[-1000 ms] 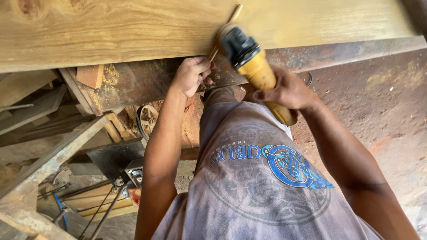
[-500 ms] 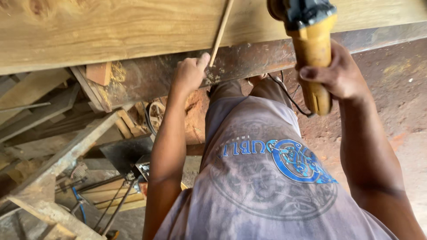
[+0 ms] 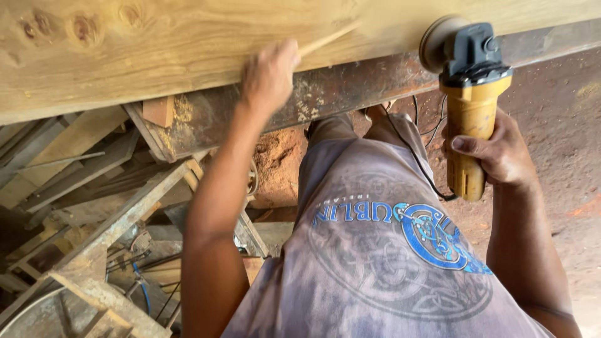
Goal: The person uses an angle grinder with a sanding disc to smooth the surface of a wooden plank on a workbench. They then use a hammer to tap a thin wooden strip along the plank's edge.
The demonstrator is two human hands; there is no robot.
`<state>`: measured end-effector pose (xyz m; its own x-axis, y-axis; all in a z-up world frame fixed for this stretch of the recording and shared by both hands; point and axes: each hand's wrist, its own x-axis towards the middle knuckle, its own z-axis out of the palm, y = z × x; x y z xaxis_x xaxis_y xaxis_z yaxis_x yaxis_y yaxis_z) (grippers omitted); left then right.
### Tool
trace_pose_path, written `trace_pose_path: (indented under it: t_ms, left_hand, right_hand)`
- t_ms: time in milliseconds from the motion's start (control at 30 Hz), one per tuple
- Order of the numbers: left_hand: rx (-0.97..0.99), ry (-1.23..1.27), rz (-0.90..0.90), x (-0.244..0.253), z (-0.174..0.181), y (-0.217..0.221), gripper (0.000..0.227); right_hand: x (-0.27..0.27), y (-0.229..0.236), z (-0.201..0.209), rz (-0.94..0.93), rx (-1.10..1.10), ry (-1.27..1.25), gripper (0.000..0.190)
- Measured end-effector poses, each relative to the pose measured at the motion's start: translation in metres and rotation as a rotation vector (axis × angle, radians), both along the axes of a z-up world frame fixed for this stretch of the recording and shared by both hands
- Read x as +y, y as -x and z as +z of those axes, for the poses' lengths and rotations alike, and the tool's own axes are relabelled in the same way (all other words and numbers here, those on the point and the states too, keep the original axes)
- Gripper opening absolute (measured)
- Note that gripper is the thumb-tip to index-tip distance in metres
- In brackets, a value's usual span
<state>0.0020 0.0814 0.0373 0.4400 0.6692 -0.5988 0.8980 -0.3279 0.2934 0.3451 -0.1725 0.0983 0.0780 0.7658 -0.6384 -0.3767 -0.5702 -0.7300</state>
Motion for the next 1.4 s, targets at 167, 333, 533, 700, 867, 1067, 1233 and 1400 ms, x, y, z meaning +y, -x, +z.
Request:
trace_pose_path:
  t_ms: [167, 333, 533, 700, 867, 1067, 1233, 1400]
  left_hand:
    - [-0.501, -0.095, 0.366, -0.066, -0.004, 0.0, 0.018]
    - [-0.624, -0.267, 0.386, -0.085, -0.013, 0.001, 0.017]
    - [-0.61, -0.245, 0.453, -0.097, -0.025, -0.006, 0.017]
    - [-0.611, -0.248, 0.473, -0.103, -0.025, -0.009, 0.009]
    - [-0.611, -0.225, 0.5, -0.101, -0.025, -0.011, 0.008]
    - [-0.567, -0.164, 0.487, -0.098, -0.032, -0.007, 0.016]
    - [-0.441, -0.002, 0.528, -0.098, -0.035, -0.007, 0.029]
    - [-0.428, -0.002, 0.5, -0.101, -0.049, -0.004, 0.032]
  right_hand:
    - [0.006, 0.009, -0.006, 0.114, -0.023, -0.011, 0.06]
    - [0.036, 0.031, -0.006, 0.283, -0.07, -0.026, 0.066]
    - [0.071, 0.066, 0.0, 0.452, -0.026, -0.093, 0.074]
    - [0.087, 0.078, 0.001, 0.609, -0.142, 0.002, 0.066]
    - [0.1, 0.074, -0.003, 0.601, -0.302, 0.013, 0.066]
    - [0.109, 0.062, -0.01, 0.518, -0.258, -0.072, 0.063]
    - [0.096, 0.074, -0.008, 0.634, -0.206, -0.063, 0.069]
    - [0.109, 0.068, -0.011, 0.614, -0.19, 0.015, 0.061]
